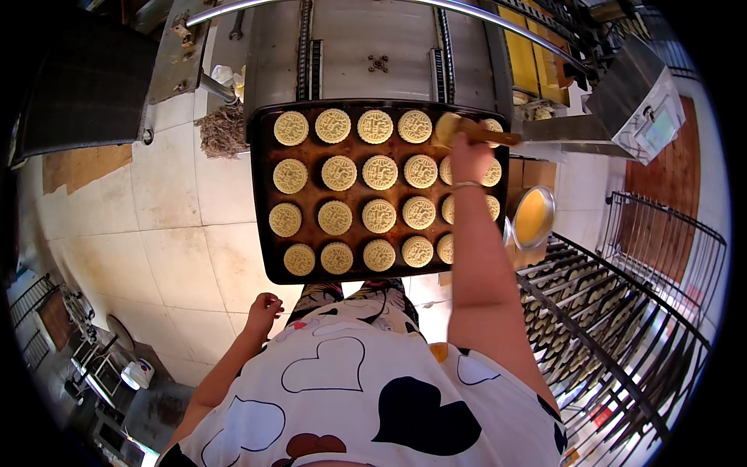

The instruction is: The person applies egg wash to pastries on a tray using a brush, places the tray into a rack, and loads baking trays into a commercial oven.

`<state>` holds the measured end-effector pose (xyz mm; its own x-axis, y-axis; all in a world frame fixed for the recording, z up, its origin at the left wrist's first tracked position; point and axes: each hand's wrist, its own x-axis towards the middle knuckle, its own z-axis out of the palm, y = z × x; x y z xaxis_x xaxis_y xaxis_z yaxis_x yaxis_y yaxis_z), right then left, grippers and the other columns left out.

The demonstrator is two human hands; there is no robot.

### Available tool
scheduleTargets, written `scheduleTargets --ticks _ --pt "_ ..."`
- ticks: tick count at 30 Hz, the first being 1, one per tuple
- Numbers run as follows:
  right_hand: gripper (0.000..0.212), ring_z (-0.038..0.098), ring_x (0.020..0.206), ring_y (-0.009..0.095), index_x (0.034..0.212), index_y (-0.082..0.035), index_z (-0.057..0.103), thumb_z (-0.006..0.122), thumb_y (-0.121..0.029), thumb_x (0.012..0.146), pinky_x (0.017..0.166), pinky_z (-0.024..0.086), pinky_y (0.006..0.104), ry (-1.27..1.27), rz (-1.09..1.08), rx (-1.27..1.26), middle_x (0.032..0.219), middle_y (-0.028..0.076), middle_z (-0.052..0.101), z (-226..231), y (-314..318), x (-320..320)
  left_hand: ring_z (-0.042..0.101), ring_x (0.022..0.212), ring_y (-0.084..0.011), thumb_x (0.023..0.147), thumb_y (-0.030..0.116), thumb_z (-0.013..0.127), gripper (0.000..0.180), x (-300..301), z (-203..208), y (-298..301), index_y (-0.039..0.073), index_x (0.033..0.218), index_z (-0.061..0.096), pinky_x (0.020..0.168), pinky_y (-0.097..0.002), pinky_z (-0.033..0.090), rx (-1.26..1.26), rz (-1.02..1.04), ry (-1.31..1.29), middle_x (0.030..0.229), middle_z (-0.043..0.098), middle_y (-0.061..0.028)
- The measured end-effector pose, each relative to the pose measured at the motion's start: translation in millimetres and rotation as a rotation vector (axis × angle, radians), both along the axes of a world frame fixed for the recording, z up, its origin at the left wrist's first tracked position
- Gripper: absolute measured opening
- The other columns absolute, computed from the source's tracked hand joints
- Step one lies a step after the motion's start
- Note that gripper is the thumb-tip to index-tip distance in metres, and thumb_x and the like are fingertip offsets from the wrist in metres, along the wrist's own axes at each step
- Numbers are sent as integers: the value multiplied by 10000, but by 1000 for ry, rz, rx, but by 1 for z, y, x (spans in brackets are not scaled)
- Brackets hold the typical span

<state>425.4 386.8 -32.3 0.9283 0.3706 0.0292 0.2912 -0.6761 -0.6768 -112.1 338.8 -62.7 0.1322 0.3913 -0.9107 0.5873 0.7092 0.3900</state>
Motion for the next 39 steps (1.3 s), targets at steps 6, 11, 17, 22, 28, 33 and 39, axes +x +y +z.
scheduleTargets --ticks 6,11,17,22,28,33,39 --pt "357 640 737 289 1000 31 577 608 -274 817 627 499 387 125 110 178 790 185 648 -21 -5 -45 611 737 -159 814 135 600 225 -9 -9 2 12 982 515 625 -271 485 38 -60 29 848 603 -94" --pt "385 613 873 341 1040 6 597 611 -302 808 748 472 390 395 489 48 894 202 646 -5 20 -198 595 756 -150 825 136 608 222 18 4 13 20 988 509 637 -271 458 47 -118 -20 880 584 -78" --pt "387 637 832 234 1143 19 523 609 -155 808 682 508 347 290 163 148 937 158 651 -3 -51 -85 618 747 -172 794 142 628 271 20 2 4 -1 996 518 630 -280 496 62 -137 -12 900 619 -118" --pt "336 663 783 270 1073 32 561 610 -147 793 637 516 361 26 23 80 888 175 667 13 -104 -5 605 739 -169 774 133 634 269 21 0 -1 4 979 518 629 -280 497 55 -169 32 887 612 -110" --pt "438 592 934 358 1154 11 523 617 -168 766 785 475 407 283 425 106 978 233 619 13 -51 -95 592 754 -158 781 117 622 260 57 11 3 9 984 500 634 -275 465 51 -260 -17 889 588 -89" --pt "421 634 838 336 1134 -14 533 628 -169 755 717 511 381 200 105 35 909 195 648 29 -84 1 589 735 -163 760 127 636 279 66 16 -9 2 976 514 623 -280 478 51 -260 14 896 599 -103" --pt "424 650 768 332 1161 -39 533 611 -174 767 672 521 412 -36 -26 -103 822 196 660 26 -136 81 616 750 -170 799 144 628 274 64 11 -30 13 998 493 637 -291 508 14 -345 61 898 599 -94"
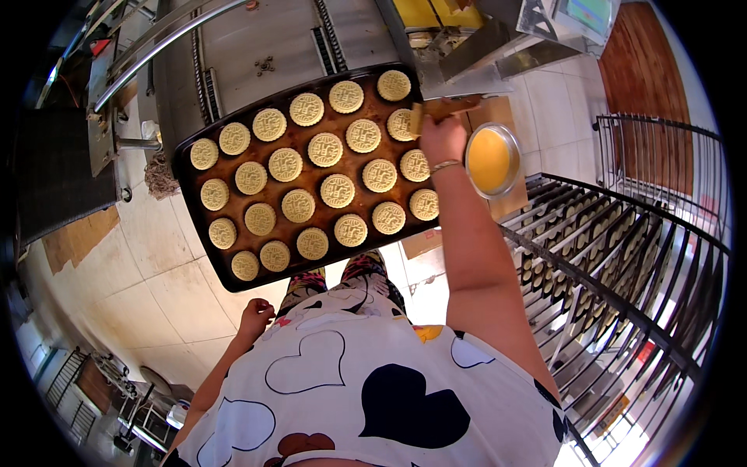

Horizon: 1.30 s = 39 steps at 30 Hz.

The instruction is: The person applies egg wash to pastries on a tray using a brush, places the tray into a rack, and loads baking trays into a commercial oven.

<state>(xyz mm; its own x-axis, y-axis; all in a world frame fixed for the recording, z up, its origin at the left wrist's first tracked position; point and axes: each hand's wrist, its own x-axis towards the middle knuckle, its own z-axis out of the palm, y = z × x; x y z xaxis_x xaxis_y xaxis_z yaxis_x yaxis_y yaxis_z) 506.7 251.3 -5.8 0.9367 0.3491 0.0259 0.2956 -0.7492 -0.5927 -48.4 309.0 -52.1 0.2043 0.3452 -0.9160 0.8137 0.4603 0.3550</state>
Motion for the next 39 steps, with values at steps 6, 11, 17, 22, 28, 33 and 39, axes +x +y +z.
scheduleTargets --ticks 6,11,17,22,28,33,39 --pt "437 625 832 346 1156 -96 553 616 -225 743 738 497 421 226 225 169 836 224 639 1 31 -59 617 753 -174 799 151 631 279 42 10 -6 12 995 489 637 -293 509 4 -90 -32 904 598 -97" --pt "427 649 706 201 1186 -30 519 608 -102 775 556 525 305 341 -156 435 903 149 640 12 -57 12 589 723 -161 762 108 643 261 59 7 -24 11 964 510 616 -283 491 11 -66 1 893 599 -95" --pt "462 619 764 121 1251 -89 485 577 -27 803 486 526 212 119 -366 480 1034 83 607 -35 -224 79 582 688 -170 734 93 651 273 89 11 -47 19 962 521 586 -285 484 18 -222 41 885 600 -97" --pt "348 648 797 255 1102 -29 584 620 -152 779 640 518 354 32 -429 67 924 178 647 -73 -265 105 585 738 -175 726 72 640 275 119 14 -63 15 967 519 629 -290 488 31 -187 46 898 599 -95" --pt "291 647 744 334 962 -4 637 649 -214 762 642 520 406 103 -430 -349 866 228 641 -119 -288 115 577 775 -171 731 64 649 280 123 11 -84 14 973 516 660 -289 488 50 -276 -33 927 594 -85" --pt "291 657 712 246 1034 -8 597 661 -97 765 464 527 333 494 -661 547 855 151 647 -114 -271 100 578 763 -155 744 52 650 268 133 22 -91 24 975 517 673 -278 489 13 -246 -41 924 590 -77" --pt "464 637 725 187 1266 -87 461 558 -22 817 493 540 263 365 -495 545 951 116 612 -85 -258 70 587 792 -168 756 59 651 280 127 25 -86 16 992 507 693 -284 493 7 -204 -13 942 586 -86"
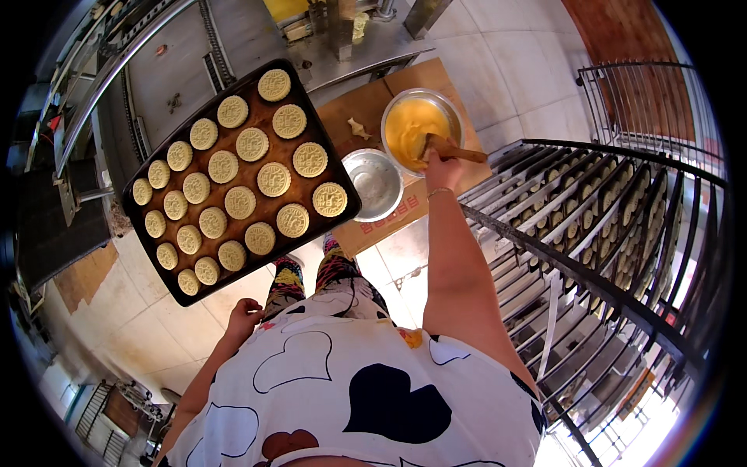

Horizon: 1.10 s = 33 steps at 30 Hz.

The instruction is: The person applies egg wash to pastries on a tray using a brush, places the tray into a rack, and loads baking trays into a commercial oven.

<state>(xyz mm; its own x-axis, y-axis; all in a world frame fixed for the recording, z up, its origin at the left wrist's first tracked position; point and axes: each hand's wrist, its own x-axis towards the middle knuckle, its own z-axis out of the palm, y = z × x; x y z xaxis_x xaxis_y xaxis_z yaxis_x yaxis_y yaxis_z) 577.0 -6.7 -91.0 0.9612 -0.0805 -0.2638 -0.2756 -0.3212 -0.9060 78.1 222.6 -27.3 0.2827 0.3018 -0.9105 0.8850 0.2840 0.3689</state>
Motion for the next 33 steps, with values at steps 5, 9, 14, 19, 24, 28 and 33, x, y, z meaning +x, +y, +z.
scheduleTargets --ticks 5,9,14,19,24,28,33 --pt "398 647 728 196 1189 -67 533 594 -74 795 468 520 260 -188 483 -771 900 119 641 2 -9 -35 593 810 -181 757 60 652 305 -29 -5 6 10 1014 497 711 -287 493 7 58 -22 965 590 -104" --pt "410 642 707 176 1177 -67 550 610 -72 771 542 532 284 -27 487 -599 855 96 651 25 -24 -44 601 823 -188 757 64 658 319 -61 -6 15 7 1024 494 715 -291 498 6 90 -27 963 598 -111" --pt "574 611 749 141 1320 -120 404 564 23 788 556 541 252 174 219 198 1032 76 592 126 65 -108 610 822 -182 757 87 671 319 -98 -9 26 4 1016 504 701 -289 505 67 138 -23 944 613 -111" --pt "601 609 877 145 1334 -82 377 610 2 787 567 571 258 251 400 375 1107 66 574 108 190 -227 611 824 -184 747 82 676 322 -130 -6 39 12 1011 506 708 -289 504 46 211 -71 951 612 -108" --pt "554 609 803 109 1306 -57 417 615 -57 789 576 510 243 335 661 360 942 61 634 91 276 -321 608 845 -189 739 74 678 331 -169 -4 52 15 1015 506 732 -294 498 90 226 -68 956 610 -110" --pt "481 647 839 241 1194 12 509 652 -139 761 703 509 346 -86 644 125 937 176 651 65 268 -295 604 848 -191 730 77 686 345 -212 -16 55 15 1018 507 750 -302 492 136 280 -56 961 609 -110" --pt "493 627 909 219 1234 26 433 610 -63 782 753 518 311 -165 389 -98 1046 146 619 72 197 -198 602 842 -174 719 82 696 358 -248 -21 56 22 1015 503 734 -293 488 116 356 -32 969 612 -109"
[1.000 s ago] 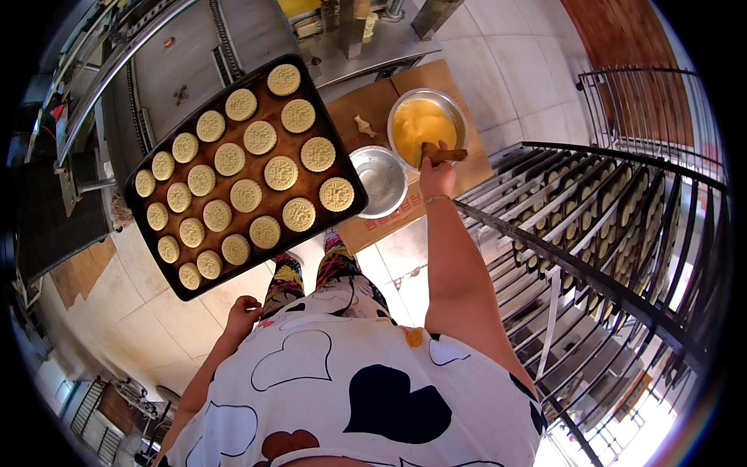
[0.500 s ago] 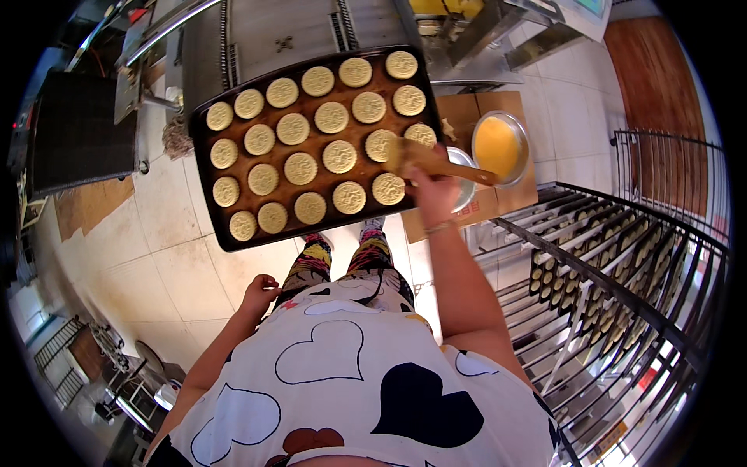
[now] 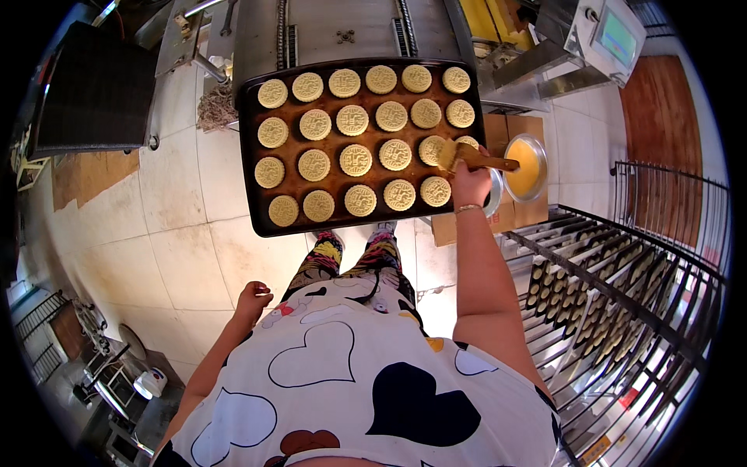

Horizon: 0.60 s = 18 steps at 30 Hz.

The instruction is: The person applies egg wash to pastries on a tray using a brush, places the tray into a rack, and loads baking trays into a commercial oven.

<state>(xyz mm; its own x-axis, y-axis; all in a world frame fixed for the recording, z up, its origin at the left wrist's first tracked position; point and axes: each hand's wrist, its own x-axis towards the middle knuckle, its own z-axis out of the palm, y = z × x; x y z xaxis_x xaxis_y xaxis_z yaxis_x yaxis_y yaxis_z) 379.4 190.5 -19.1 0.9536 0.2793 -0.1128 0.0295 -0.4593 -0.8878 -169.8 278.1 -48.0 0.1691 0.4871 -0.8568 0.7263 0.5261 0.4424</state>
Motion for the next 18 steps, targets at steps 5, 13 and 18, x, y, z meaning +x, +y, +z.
scheduleTargets --ticks 5,13,18 --pt "253 645 795 211 947 26 631 638 -167 783 649 508 336 -5 325 -242 823 129 668 -19 57 -85 602 840 -176 720 82 698 356 -7 -7 8 25 1014 506 730 -294 489 -12 1 -7 971 609 -109" --pt "395 605 834 394 968 42 558 629 -274 741 718 491 433 38 381 -176 852 249 628 -9 136 -180 599 866 -188 726 86 694 351 7 0 25 13 1015 509 760 -298 490 29 -42 -54 978 606 -108" --pt "319 656 787 312 889 55 619 616 -241 769 694 520 373 -233 80 -549 822 211 659 0 47 -16 602 866 -190 721 78 697 363 -15 -8 18 12 1020 502 759 -297 493 3 -16 -28 979 602 -110"
